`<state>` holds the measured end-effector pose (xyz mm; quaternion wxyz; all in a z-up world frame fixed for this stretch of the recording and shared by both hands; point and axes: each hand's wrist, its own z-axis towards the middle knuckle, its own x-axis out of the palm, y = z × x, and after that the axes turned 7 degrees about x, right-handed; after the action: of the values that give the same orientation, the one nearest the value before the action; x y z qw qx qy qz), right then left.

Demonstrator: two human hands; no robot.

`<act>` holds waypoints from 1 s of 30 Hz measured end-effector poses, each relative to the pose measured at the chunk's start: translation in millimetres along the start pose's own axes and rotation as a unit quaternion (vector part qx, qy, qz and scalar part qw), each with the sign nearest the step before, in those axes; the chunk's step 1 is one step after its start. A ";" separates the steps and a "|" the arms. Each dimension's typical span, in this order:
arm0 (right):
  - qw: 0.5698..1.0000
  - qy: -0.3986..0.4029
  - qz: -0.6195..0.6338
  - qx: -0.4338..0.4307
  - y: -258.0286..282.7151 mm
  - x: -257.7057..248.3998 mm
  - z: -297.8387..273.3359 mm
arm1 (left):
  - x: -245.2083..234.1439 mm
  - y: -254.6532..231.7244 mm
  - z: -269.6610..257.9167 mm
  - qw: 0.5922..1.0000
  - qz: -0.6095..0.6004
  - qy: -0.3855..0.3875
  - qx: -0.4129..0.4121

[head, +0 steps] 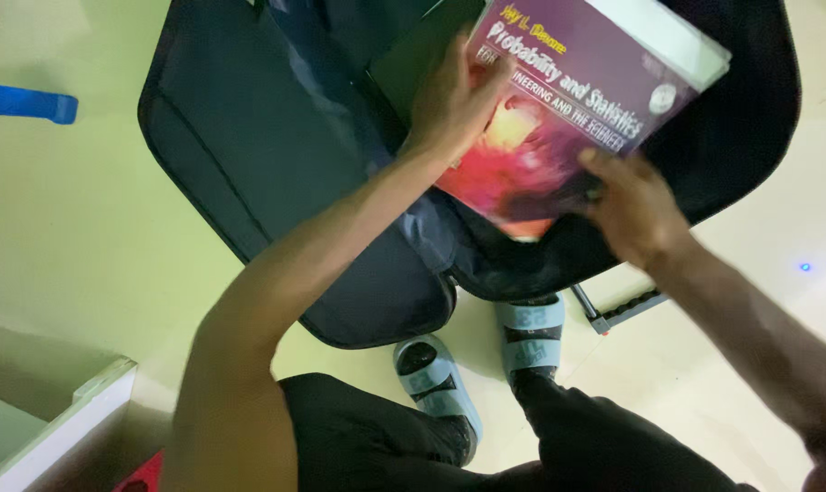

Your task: The person opens a blue suitcase, retrieves a book and some files from a shelf, and places them into the suitcase.

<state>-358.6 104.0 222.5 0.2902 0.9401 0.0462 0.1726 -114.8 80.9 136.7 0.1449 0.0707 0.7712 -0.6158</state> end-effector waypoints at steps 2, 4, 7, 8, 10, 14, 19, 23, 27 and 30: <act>0.992 0.019 0.041 0.122 -13.6 8.9 -8.9 | 5.5 -11.1 20.7 0.991 0.113 -0.034 0.066; 0.984 0.024 0.080 0.156 -32.6 20.2 -14.1 | 14.8 -14.3 37.2 0.976 0.188 0.022 0.107; 0.969 0.012 0.148 0.196 -41.5 17.3 -15.1 | 41.5 2.1 39.6 0.962 0.237 0.053 0.121; 0.965 -0.005 0.172 0.196 -40.6 14.8 -15.7 | 45.5 10.0 41.0 0.963 0.236 0.055 0.122; 0.966 0.000 0.169 0.196 -35.9 7.9 -18.7 | 50.5 23.7 43.1 0.981 0.154 0.091 0.071; 0.959 0.020 0.134 0.250 -33.4 6.6 -22.0 | 51.5 31.5 26.0 0.958 0.252 0.105 0.083; 0.941 0.144 -0.223 0.211 -6.9 -9.0 -37.3 | 50.8 11.9 0.4 0.917 0.376 0.095 0.087; 0.801 0.063 -0.576 0.149 22.3 -10.2 -38.5 | 41.3 -2.0 1.0 0.909 0.389 0.123 0.085; 0.765 -0.053 -0.631 -0.121 39.0 -13.7 -13.0 | 38.3 -7.8 -12.4 0.889 0.431 0.122 0.095; 0.590 -0.167 -0.760 -0.214 30.7 -18.8 22.7 | 33.2 -7.0 -17.2 0.887 0.432 0.132 0.098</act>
<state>-368.6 63.0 216.6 0.5115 0.4867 0.6563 -0.2659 -150.7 93.7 136.2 0.2856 0.4911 0.6124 -0.5498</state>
